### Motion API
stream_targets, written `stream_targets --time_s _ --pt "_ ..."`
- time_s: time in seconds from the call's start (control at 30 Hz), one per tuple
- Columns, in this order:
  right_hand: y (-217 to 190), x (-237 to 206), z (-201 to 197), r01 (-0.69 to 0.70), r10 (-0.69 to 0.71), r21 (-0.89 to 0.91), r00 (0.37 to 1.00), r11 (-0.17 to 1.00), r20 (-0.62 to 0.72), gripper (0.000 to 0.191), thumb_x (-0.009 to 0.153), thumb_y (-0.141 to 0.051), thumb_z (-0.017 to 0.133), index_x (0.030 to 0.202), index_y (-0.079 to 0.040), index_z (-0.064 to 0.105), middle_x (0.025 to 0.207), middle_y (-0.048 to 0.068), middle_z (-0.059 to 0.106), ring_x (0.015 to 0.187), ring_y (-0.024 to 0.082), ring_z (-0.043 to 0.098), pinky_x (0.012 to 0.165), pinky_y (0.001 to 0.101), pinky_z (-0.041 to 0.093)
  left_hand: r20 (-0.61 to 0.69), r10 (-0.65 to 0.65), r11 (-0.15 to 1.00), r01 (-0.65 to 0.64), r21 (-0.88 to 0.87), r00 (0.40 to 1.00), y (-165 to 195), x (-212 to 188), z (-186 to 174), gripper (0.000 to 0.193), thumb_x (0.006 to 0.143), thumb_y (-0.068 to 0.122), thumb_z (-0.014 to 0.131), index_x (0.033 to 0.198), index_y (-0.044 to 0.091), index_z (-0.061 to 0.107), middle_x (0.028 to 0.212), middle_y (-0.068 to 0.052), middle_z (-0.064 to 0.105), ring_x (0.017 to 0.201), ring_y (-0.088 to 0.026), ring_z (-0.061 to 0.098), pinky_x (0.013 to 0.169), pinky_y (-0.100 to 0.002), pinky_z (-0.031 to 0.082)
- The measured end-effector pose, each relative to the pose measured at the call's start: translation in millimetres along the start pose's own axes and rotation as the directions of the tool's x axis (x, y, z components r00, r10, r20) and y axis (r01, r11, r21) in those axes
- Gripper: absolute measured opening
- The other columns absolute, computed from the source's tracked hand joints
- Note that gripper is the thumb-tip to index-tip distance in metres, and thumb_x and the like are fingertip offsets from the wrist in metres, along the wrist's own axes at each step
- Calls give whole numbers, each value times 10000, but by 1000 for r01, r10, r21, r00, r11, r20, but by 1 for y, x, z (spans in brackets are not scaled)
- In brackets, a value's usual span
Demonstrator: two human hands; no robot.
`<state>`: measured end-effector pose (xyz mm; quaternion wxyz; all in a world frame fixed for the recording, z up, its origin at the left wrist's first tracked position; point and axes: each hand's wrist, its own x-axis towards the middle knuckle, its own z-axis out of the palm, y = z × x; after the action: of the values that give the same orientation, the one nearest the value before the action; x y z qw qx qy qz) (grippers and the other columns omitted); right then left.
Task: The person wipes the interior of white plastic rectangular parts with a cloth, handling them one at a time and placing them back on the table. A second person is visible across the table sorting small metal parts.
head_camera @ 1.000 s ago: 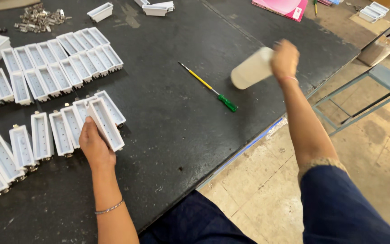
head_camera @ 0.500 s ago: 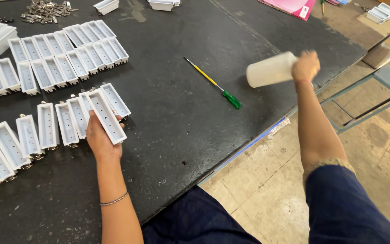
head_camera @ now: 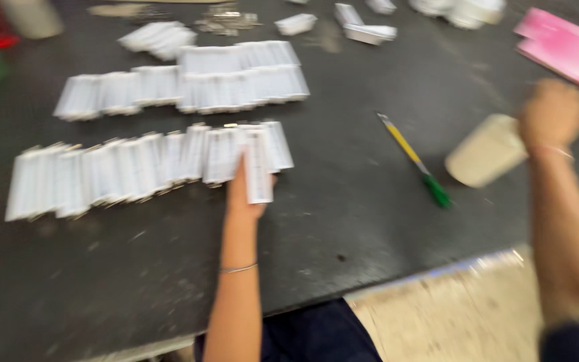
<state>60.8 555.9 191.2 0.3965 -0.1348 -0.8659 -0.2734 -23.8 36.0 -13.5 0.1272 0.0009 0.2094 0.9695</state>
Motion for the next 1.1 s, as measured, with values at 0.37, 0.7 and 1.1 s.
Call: stream_targets --time_s 0.37,0.7,1.1 --pt "-245 -32 8 -637 -442 373 753 -675 487 358 1087 -283 578 1335 -28 608 1108 73 658 938 187 643 777 305 538 79 103 988 -111 106 992 20 -8 4 439 1025 408 569 1391 168 596 874 35 628 612 -75 565 462 -245 432" --pt "-351 -61 -32 -779 -576 155 566 -608 590 369 1066 -348 468 1280 -76 595 1164 92 701 996 180 698 777 320 594 -79 103 958 -77 275 992 18 7 -1 456 1063 497 554 1111 53 646 778 -17 601 568 -123 574 455 -282 472" --pt "-362 -82 -44 -525 -125 711 836 -468 535 158 1053 -179 600 1138 -46 590 979 9 634 832 64 582 684 237 505 -41 -64 801 76 594 997 -22 -5 36 496 1018 444 593 1255 21 697 865 23 664 693 -34 583 585 -193 482"
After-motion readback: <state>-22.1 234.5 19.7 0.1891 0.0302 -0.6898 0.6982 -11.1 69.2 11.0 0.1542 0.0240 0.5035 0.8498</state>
